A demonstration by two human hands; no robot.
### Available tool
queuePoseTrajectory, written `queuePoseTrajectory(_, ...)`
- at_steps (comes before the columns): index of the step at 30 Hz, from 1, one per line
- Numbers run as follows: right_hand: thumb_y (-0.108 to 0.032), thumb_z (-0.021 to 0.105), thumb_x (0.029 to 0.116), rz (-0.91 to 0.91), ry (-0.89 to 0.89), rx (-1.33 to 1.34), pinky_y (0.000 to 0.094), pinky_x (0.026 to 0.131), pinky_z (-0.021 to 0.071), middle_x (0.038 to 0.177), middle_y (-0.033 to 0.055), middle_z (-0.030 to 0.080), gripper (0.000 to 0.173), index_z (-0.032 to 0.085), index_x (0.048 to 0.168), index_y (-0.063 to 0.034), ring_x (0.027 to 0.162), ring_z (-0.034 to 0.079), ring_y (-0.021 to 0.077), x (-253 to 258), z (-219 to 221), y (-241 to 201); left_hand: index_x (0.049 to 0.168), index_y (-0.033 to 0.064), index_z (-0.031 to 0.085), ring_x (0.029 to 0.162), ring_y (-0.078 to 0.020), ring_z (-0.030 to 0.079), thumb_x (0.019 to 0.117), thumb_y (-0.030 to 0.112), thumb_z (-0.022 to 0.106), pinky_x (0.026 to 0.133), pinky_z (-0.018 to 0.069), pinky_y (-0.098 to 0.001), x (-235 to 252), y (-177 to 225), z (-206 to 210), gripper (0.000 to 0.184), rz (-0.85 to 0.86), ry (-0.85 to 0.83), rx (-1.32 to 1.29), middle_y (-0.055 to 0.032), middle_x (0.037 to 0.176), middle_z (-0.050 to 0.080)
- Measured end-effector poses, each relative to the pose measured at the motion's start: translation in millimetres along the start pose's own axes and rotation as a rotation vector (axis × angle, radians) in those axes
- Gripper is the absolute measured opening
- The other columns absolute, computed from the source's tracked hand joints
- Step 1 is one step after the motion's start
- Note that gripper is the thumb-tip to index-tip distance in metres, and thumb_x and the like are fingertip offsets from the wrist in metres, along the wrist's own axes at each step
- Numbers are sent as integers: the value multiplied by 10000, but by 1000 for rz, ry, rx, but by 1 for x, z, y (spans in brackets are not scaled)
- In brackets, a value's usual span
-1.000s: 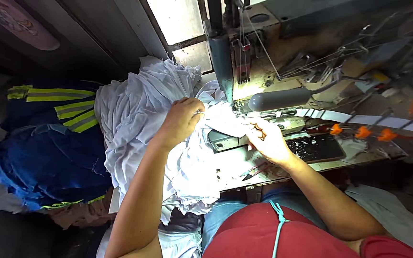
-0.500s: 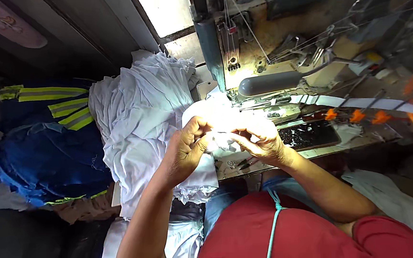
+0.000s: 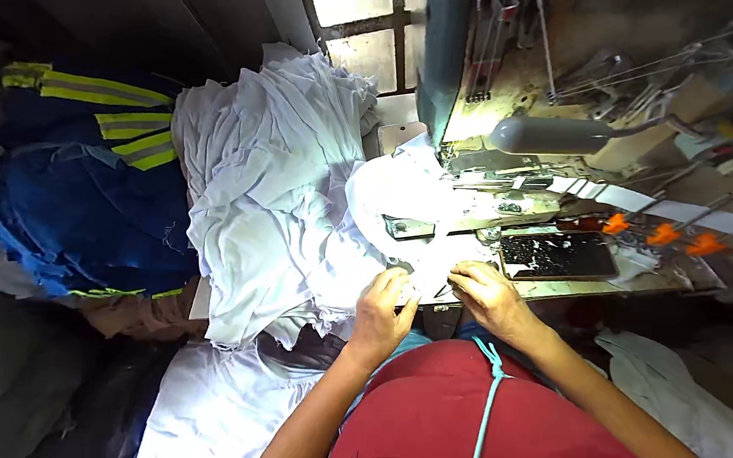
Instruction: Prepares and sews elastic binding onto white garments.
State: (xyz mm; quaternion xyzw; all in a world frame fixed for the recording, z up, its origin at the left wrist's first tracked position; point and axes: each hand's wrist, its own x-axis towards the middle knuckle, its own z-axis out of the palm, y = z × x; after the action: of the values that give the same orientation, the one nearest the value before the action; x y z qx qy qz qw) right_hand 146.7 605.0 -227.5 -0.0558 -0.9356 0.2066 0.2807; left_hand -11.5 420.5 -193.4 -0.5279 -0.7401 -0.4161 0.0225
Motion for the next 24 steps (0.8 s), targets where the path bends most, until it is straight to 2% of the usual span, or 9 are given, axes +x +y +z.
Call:
queuePoseTrajectory(2, -125, 581, 1003, -10, -14, -74, 444, 954, 563, 1103, 144, 733, 218, 760, 1099, -42, 1086, 699, 314, 3, 2, -4, 1140, -101, 668, 865, -159, 697, 912, 171, 708, 723, 590, -278, 7, 3, 1, 357, -228, 0, -128, -195, 1120, 686)
queuePoseTrajectory(4, -84, 606, 976, -23, 3, -129, 448, 874, 580, 1036, 141, 736, 183, 769, 1052, -50, 1003, 710, 321, 9, 2, -6, 1274, -106, 504, 762, -88, 671, 911, 110, 716, 679, 562, -252, 20, 14, -4, 473, -533, -79, -421, -110, 1030, 698)
queuePoseTrajectory(6, -91, 633, 957, -39, 30, -165, 445, 785, 577, 963, 136, 729, 152, 775, 992, -50, 894, 705, 318, 15, 5, -5, 1276, -43, 399, 767, -108, 691, 947, -29, 607, 676, 587, -247, 31, 25, -4, 389, -765, -88, -879, -102, 1009, 671)
queuePoseTrajectory(8, -145, 630, 977, -36, 51, -158, 430, 744, 569, 922, 130, 724, 172, 763, 928, -47, 841, 696, 306, 19, 10, -3, 1240, -3, 422, 783, -143, 706, 988, -70, 521, 672, 596, -267, 33, 29, 4, 278, -868, -19, -1192, -104, 1000, 686)
queuePoseTrajectory(11, -170, 616, 992, -4, 57, -90, 426, 768, 579, 927, 141, 725, 226, 733, 869, -20, 858, 705, 307, 21, 8, -1, 1155, -2, 506, 718, -92, 685, 979, -87, 516, 629, 565, -210, 27, 26, 10, 196, -787, -44, -1224, -63, 922, 711)
queuePoseTrajectory(14, -143, 577, 1013, 60, 65, 42, 421, 775, 593, 930, 153, 730, 235, 729, 917, 7, 864, 724, 287, 13, -4, -3, 1101, 7, 585, 679, -52, 676, 989, -52, 536, 626, 557, -193, 13, 26, -8, 136, -701, -128, -1086, 2, 826, 723)
queuePoseTrajectory(17, -126, 532, 1040, 69, 54, 185, 326, 766, 578, 890, 145, 716, 253, 729, 987, 23, 806, 702, 220, 7, -15, -13, 1063, 27, 636, 701, -28, 676, 1009, 10, 530, 610, 535, -175, -13, 17, -31, 120, -616, -169, -960, -6, 936, 757)
queuePoseTrajectory(19, -96, 512, 1040, 18, 9, 244, 322, 762, 574, 869, 152, 705, 248, 721, 1033, 37, 782, 690, 224, 9, -15, -28, 1017, 50, 662, 723, -18, 677, 1018, 34, 534, 613, 534, -164, -28, 16, -42, 129, -624, -151, -940, -7, 993, 755)
queuePoseTrajectory(24, -163, 556, 1019, -134, 8, 67, 364, 548, 537, 742, 126, 656, 238, 700, 932, 6, 639, 665, 248, 29, -2, -61, 1013, 69, 654, 733, -33, 682, 1016, 40, 539, 675, 573, -200, -47, 25, -49, 118, -577, -126, -980, 51, 871, 723)
